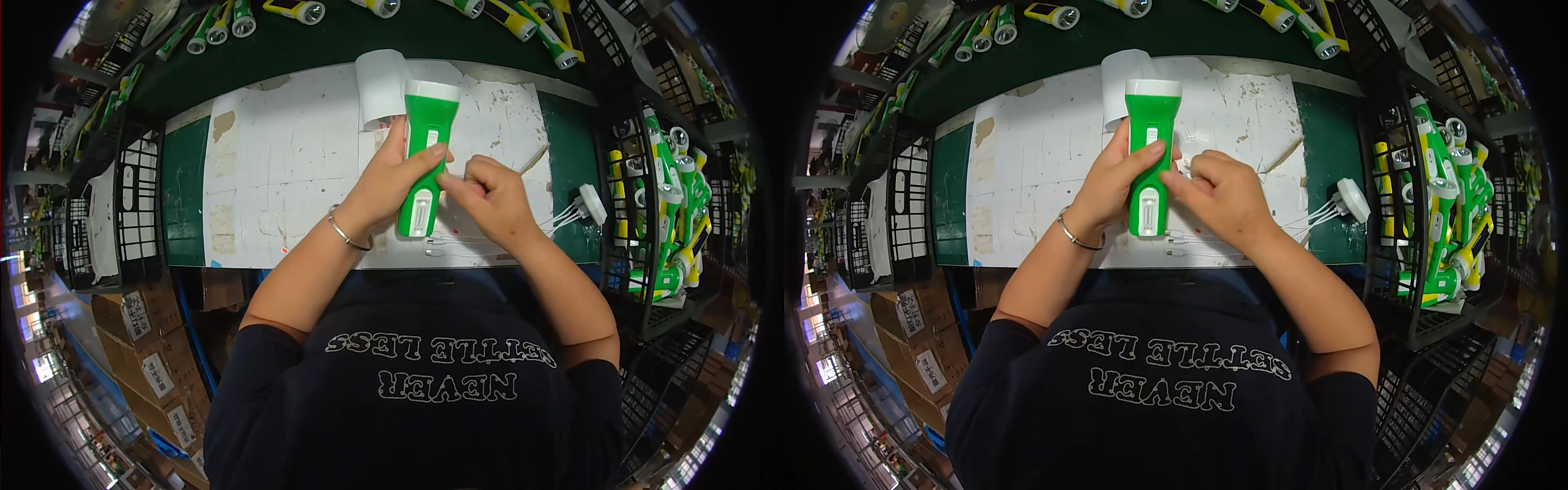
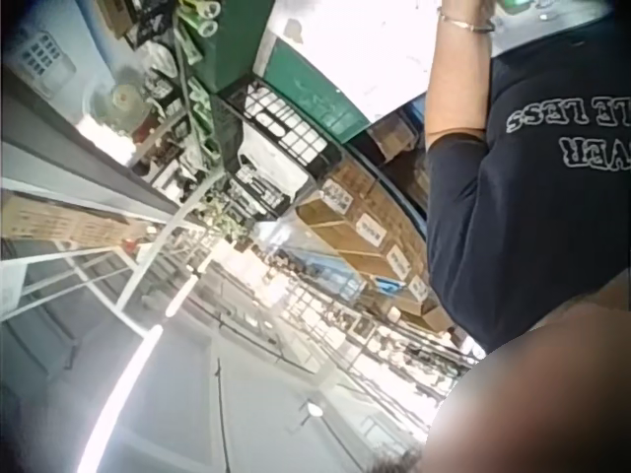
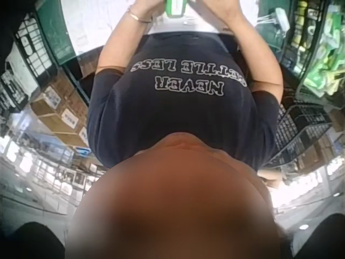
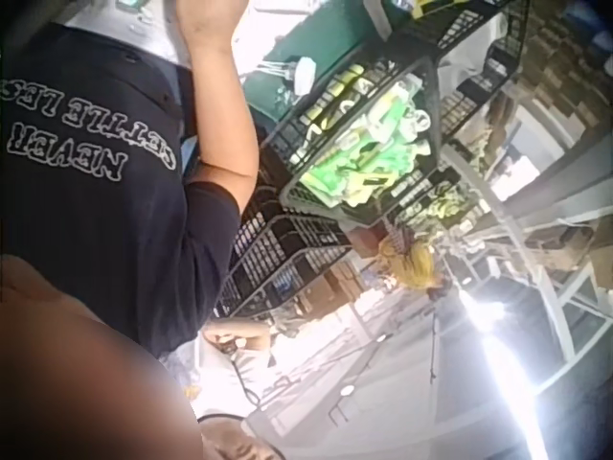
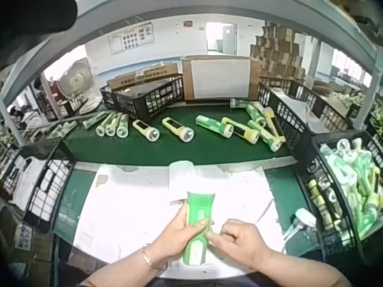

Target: Applying labels and testing flashlight assemblies on a factory line.

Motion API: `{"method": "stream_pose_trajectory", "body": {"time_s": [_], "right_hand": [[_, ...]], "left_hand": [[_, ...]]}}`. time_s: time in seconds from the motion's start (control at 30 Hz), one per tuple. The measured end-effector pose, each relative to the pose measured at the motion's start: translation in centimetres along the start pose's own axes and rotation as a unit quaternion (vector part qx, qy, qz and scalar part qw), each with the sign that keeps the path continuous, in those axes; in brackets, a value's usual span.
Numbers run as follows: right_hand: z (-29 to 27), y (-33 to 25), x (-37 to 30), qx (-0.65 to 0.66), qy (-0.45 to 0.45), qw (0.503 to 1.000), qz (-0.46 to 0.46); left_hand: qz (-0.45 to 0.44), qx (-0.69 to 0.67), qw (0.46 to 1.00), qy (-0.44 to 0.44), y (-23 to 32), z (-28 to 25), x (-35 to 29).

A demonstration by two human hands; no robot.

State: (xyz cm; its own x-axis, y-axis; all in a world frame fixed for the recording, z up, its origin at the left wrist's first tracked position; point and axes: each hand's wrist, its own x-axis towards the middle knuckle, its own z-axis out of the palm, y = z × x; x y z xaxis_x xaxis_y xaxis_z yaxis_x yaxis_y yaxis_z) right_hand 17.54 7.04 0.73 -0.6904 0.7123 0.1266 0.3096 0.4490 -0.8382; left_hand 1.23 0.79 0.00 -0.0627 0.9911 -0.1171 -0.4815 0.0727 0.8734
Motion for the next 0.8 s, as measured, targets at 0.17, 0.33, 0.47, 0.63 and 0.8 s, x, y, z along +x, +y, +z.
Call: {"method": "stream_pose_trajectory", "body": {"time_s": [0.17,0.33,0.47,0.63,0.8], "right_hand": [[-4.0,1.2,1.2,0.139,-0.018,0.982,0.125],[-5.5,-1.1,2.1,0.146,-0.078,0.981,0.103],[-6.0,-0.9,2.0,0.126,-0.162,0.974,0.096],[-6.9,0.3,0.6,0.191,-0.138,0.969,0.077],[-6.6,0.3,0.8,0.215,-0.133,0.965,0.067]], "left_hand": [[-0.060,0.120,0.991,-0.016,0.0,-0.1,-0.9],[0.001,0.337,0.938,-0.084,1.1,0.4,-1.6],[0.113,0.532,0.836,-0.081,2.3,0.5,-2.3],[0.052,0.685,0.722,-0.087,6.2,-1.9,-4.0],[0.005,0.706,0.705,-0.075,7.5,-2.7,-5.0]]}}
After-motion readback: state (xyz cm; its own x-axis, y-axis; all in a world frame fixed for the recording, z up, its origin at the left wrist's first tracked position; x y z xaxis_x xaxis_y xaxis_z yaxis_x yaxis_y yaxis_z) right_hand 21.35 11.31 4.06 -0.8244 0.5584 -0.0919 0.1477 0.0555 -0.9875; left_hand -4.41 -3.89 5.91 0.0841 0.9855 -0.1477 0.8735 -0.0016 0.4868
